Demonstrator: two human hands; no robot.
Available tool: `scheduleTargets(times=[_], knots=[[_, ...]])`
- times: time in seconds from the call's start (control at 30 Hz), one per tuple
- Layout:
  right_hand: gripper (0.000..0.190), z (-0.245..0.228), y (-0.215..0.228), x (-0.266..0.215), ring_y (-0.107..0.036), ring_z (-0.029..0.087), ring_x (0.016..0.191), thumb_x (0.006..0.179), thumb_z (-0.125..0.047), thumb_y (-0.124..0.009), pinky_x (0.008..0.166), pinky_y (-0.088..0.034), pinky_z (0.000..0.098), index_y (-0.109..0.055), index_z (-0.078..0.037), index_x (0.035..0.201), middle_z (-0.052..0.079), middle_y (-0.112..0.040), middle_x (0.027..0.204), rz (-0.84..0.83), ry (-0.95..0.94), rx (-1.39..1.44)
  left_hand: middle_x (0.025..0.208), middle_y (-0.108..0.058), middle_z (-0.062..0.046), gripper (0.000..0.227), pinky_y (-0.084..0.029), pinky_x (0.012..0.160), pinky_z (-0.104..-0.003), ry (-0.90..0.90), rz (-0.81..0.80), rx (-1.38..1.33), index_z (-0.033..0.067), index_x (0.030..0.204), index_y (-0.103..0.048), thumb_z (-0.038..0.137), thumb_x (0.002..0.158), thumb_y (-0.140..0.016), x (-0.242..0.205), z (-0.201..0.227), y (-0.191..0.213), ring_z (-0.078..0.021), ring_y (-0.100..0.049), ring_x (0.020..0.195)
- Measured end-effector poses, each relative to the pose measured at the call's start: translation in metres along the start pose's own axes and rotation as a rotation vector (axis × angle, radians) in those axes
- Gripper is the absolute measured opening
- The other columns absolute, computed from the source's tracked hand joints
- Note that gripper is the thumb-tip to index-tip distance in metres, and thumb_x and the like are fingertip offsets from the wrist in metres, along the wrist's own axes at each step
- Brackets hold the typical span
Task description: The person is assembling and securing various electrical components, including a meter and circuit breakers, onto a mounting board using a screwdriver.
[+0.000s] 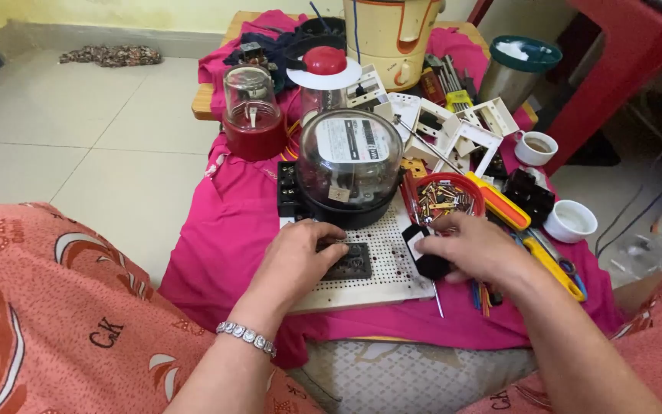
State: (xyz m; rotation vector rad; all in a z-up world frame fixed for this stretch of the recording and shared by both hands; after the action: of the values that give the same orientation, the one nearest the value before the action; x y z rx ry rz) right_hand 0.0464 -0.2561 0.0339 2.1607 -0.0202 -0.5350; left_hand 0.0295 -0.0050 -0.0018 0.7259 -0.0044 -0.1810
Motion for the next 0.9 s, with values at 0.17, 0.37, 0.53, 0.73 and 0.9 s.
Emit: scheduleTargets(times=[0.17,0.37,0.53,0.73,0.9], knots=[[0.069,0.006,0.001,0.006,-0.078,0.036,0.077,0.07,-0.028,-0.085,0.068,-0.062,0.0366,-0.069,-0.006,0.134,0.028,-0.073,0.11,0.024,0.055,0.14,0.109,-0.075,-0.01,0.028,-0.055,0.094,-0.048,-0.025,0.046,0.056,0.0183,0.118,-0.078,0.024,0.098,-0.06,0.004,-0.003,-0.013,-0.0371,-0.065,0.112],[0.066,0.002,-0.003,-0.002,-0.077,0.035,0.092,0.078,-0.035,-0.076,0.086,-0.061,0.0435,-0.066,-0.013,0.14,0.024,-0.072,0.121,-0.001,0.101,-0.061,0.106,-0.076,-0.011,0.028,-0.057,0.09,-0.049,-0.013,0.096,0.018,0.019,0.117,-0.078,0.022,0.098,-0.059,0.004,-0.005,-0.018,-0.0382,-0.067,0.109],[0.065,-0.032,-0.018,-0.037,-0.072,0.044,0.11,0.086,-0.032,-0.074,0.095,-0.059,0.0558,-0.058,-0.011,0.145,0.031,-0.067,0.125,0.045,0.14,-0.169,0.107,-0.076,-0.009,0.027,-0.056,0.091,-0.049,-0.011,0.075,0.007,0.0193,0.117,-0.078,0.025,0.095,-0.062,0.004,-0.003,-0.016,-0.0364,-0.066,0.111],[0.078,-0.038,-0.017,-0.041,-0.061,0.05,0.126,0.091,-0.049,-0.075,0.108,-0.047,0.0634,-0.051,0.001,0.146,0.036,-0.063,0.131,-0.011,0.21,-0.197,0.104,-0.077,-0.009,0.027,-0.055,0.092,-0.048,-0.023,0.081,-0.005,0.0195,0.115,-0.079,0.026,0.094,-0.063,0.004,-0.006,-0.016,-0.0354,-0.067,0.108],[0.044,0.007,0.014,0.008,-0.069,0.042,0.112,0.098,-0.049,-0.061,0.097,-0.051,0.052,-0.081,-0.012,0.11,0.018,-0.079,0.101,0.301,0.271,-0.205,0.101,-0.075,-0.009,0.023,-0.055,0.093,-0.047,-0.134,0.193,0.038,0.0219,0.112,-0.079,0.027,0.093,-0.066,0.001,0.006,-0.013,-0.0355,-0.065,0.107]])
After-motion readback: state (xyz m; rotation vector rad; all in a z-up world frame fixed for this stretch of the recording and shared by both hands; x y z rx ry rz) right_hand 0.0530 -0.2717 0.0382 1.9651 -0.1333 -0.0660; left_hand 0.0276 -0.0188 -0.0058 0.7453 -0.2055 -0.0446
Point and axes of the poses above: each hand's wrist, its own x-axis towards the middle knuckle, its own y-axis out of the back of the hand, z = x × y, the point moved 3 cm from there along x, towards the middle knuckle
